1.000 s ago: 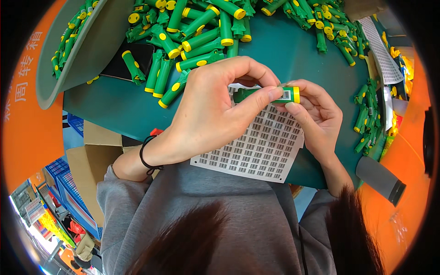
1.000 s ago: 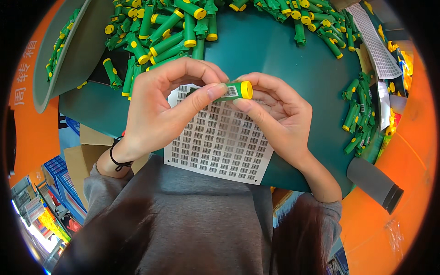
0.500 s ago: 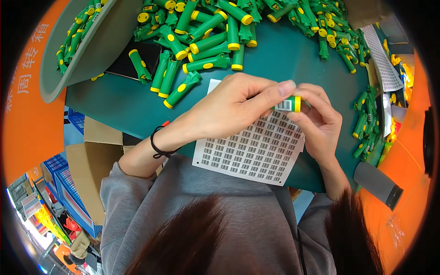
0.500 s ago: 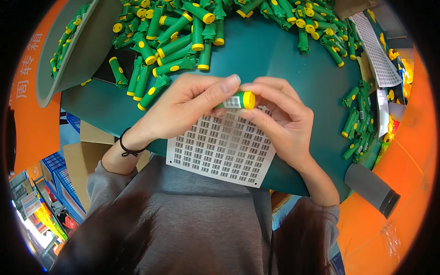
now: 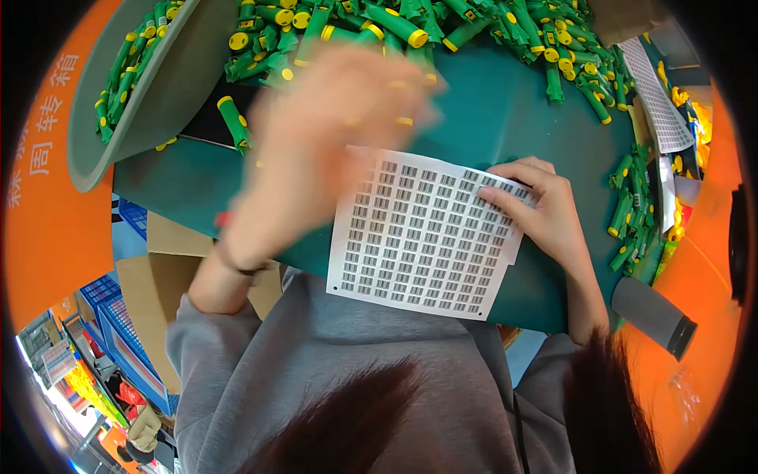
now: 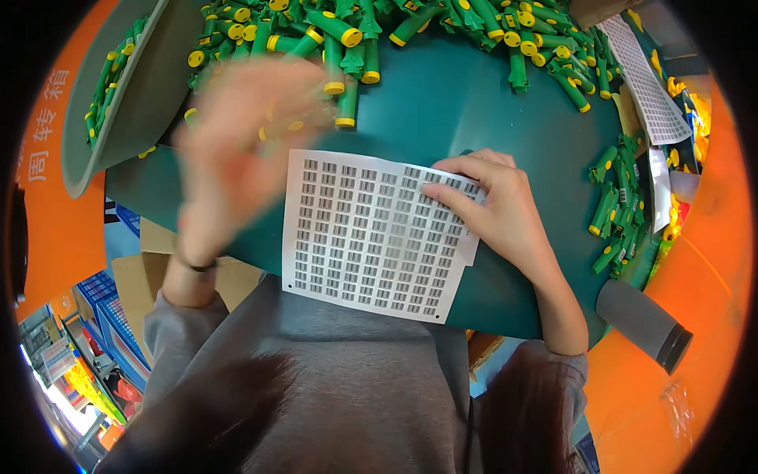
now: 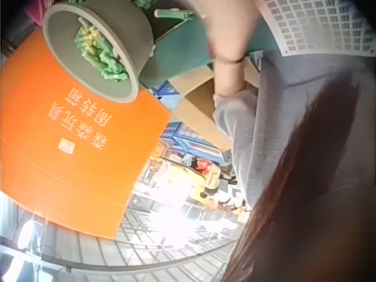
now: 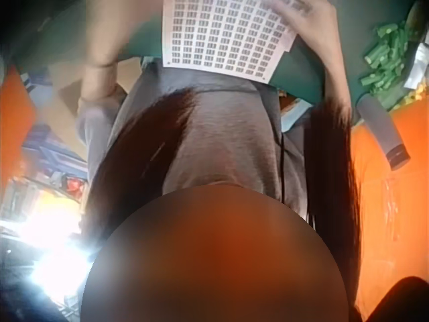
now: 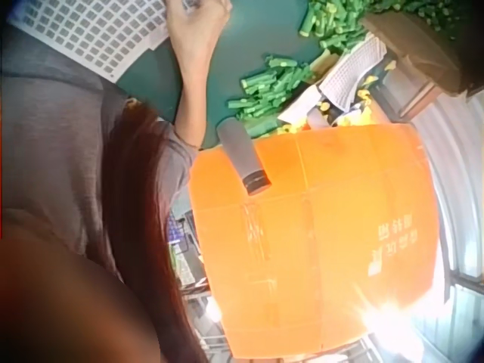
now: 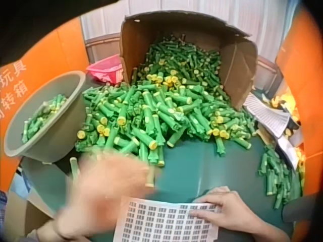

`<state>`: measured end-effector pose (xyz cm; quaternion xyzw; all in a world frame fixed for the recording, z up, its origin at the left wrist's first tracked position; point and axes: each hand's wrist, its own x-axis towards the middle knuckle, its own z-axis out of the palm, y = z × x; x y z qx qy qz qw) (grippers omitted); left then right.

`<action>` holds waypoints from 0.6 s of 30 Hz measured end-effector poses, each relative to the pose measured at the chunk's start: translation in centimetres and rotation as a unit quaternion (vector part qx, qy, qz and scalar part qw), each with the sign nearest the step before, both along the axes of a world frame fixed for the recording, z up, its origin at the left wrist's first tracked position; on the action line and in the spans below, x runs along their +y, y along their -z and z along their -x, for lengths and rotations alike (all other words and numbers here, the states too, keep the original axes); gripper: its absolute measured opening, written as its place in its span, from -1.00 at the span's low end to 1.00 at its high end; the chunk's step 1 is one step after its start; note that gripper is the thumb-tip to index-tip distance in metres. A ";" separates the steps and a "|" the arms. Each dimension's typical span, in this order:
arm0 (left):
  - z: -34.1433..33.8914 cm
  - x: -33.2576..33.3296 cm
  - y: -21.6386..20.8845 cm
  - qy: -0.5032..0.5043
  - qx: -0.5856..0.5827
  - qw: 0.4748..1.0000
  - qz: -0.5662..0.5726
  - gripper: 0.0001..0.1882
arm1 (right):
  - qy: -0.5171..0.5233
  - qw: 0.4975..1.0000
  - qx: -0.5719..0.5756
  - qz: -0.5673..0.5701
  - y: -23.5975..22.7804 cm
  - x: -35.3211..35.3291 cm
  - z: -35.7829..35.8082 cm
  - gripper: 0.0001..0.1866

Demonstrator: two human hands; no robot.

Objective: Applying small sticker labels from a sheet onto green plastic toy components.

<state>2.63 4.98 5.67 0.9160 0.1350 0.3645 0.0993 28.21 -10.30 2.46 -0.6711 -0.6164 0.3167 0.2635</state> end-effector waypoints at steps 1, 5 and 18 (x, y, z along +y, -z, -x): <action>-2.6 -2.8 2.0 0.006 0.003 0.995 0.095 -0.69 | 0.002 1.000 -0.003 0.004 -0.2 -0.1 -0.1 -0.75; -4.4 -4.6 6.1 0.036 0.021 0.998 0.050 -0.67 | 0.029 0.996 0.077 0.046 0.0 0.0 -0.4 -0.77; -4.8 -5.1 6.6 0.022 -0.067 0.986 0.148 -0.73 | 0.031 0.993 0.111 0.027 0.9 -0.6 -0.7 -0.76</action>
